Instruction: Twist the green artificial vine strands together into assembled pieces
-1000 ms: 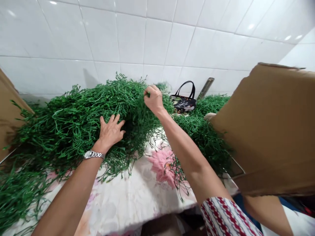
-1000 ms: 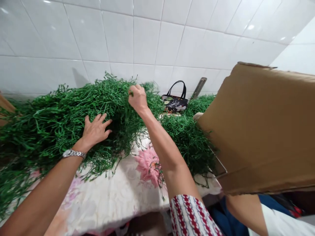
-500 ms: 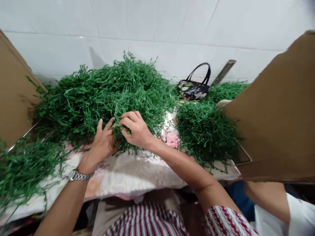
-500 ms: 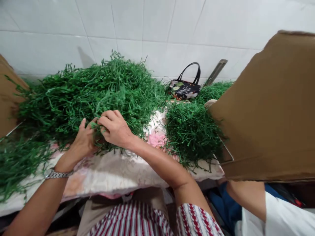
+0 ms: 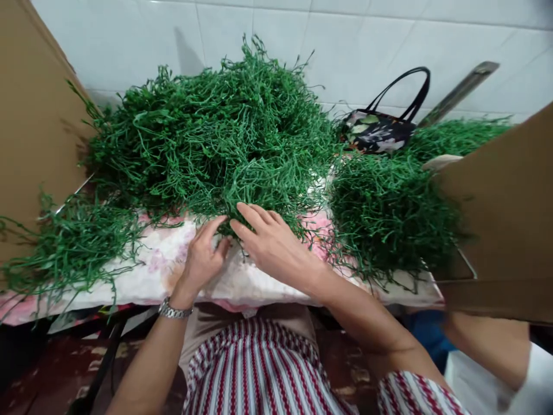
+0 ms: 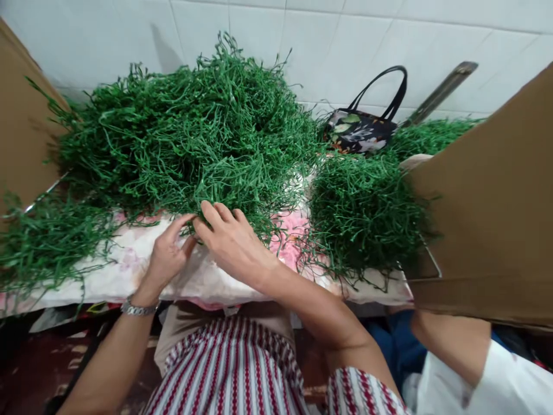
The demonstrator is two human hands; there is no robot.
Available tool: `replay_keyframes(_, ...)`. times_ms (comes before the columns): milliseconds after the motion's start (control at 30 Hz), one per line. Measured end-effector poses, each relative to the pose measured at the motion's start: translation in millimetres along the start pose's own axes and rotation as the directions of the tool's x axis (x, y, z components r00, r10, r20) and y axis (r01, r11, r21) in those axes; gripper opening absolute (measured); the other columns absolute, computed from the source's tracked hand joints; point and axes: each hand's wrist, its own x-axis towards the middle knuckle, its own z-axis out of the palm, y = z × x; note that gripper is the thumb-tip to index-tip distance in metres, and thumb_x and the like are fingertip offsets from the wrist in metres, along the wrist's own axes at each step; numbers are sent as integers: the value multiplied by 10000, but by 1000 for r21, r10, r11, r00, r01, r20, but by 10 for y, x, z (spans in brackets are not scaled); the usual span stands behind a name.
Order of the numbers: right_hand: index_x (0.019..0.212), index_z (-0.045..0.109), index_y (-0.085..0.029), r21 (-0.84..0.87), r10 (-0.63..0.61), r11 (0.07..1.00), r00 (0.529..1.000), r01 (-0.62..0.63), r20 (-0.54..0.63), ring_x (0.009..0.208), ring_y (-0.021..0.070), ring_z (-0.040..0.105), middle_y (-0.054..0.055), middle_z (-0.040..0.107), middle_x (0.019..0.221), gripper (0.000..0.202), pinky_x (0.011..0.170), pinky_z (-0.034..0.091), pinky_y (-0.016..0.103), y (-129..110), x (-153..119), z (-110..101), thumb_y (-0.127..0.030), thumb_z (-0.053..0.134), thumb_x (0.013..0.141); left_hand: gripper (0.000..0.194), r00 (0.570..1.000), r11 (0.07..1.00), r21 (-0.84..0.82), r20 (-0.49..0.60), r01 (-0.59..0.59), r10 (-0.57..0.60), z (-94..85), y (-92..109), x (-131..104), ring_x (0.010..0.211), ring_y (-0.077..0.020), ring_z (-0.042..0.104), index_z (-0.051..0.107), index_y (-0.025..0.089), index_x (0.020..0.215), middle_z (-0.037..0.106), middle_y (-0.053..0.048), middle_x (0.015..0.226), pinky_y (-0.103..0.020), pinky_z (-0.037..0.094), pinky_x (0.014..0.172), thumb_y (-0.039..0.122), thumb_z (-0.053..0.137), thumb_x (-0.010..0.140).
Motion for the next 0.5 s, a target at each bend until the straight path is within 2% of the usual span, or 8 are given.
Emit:
replay_keyframes(67,1175,496,-143,-20,-15,1000,1000,14,-20,1230,263,407,141,425,1353,302,957,437,430,-14,-138,-123,-115,449,879,241,999,1000,11,-28,25,-25,18,-57,-6,929,-215,610,614,174,1015,667,-74,965,-367,480,849,223,522,797)
replay_keyframes(167,1117,542,-150,-28,-7,1000,988,3,-157,1160,229,474,115,518,1256,239,980,430,383,105,-341,-169,-191,473,892,138,993,999,3,-110,32,-32,-42,-150,-103,846,-194,613,648,183,849,672,-39,834,-350,479,819,189,533,773)
replay_keyframes(233,1107,555,-152,-67,82,993,979,-96,-186,1132,251,491,124,535,1228,244,973,426,412,255,-435,-83,-237,498,885,105,985,997,-70,-165,27,-38,-110,-201,-228,859,-188,618,655,184,792,672,-29,811,-338,481,828,183,557,752)
replay_keyframes(300,1118,553,-143,-114,172,976,978,-185,-116,1103,278,502,145,529,1232,268,935,441,434,411,-481,70,-258,502,882,76,959,976,-205,-256,71,-123,-179,-235,-364,831,-173,625,664,178,761,673,-24,794,-309,493,788,179,597,725)
replay_keyframes(333,1127,549,-141,-126,195,971,978,-203,-71,1084,280,510,149,528,1231,277,919,449,432,475,-488,154,-262,497,883,67,932,953,-282,-304,112,-200,-212,-243,-420,788,-160,626,668,172,752,670,-20,772,-288,498,748,176,619,708)
replay_keyframes(400,1148,538,-137,-127,213,968,977,-215,-27,1055,273,521,148,536,1214,294,898,458,415,563,-476,299,-264,482,889,71,850,884,-429,-381,186,-364,-276,-242,-490,690,-129,610,668,160,740,651,-6,718,-254,496,668,169,650,672)
replay_keyframes(500,1199,505,-124,-125,232,963,971,-237,-56,1038,264,527,144,544,1197,339,884,459,390,602,-424,393,-269,468,894,94,737,763,-632,-452,132,-502,-376,-214,-487,647,-121,588,630,146,696,616,5,688,-271,516,639,143,657,606)
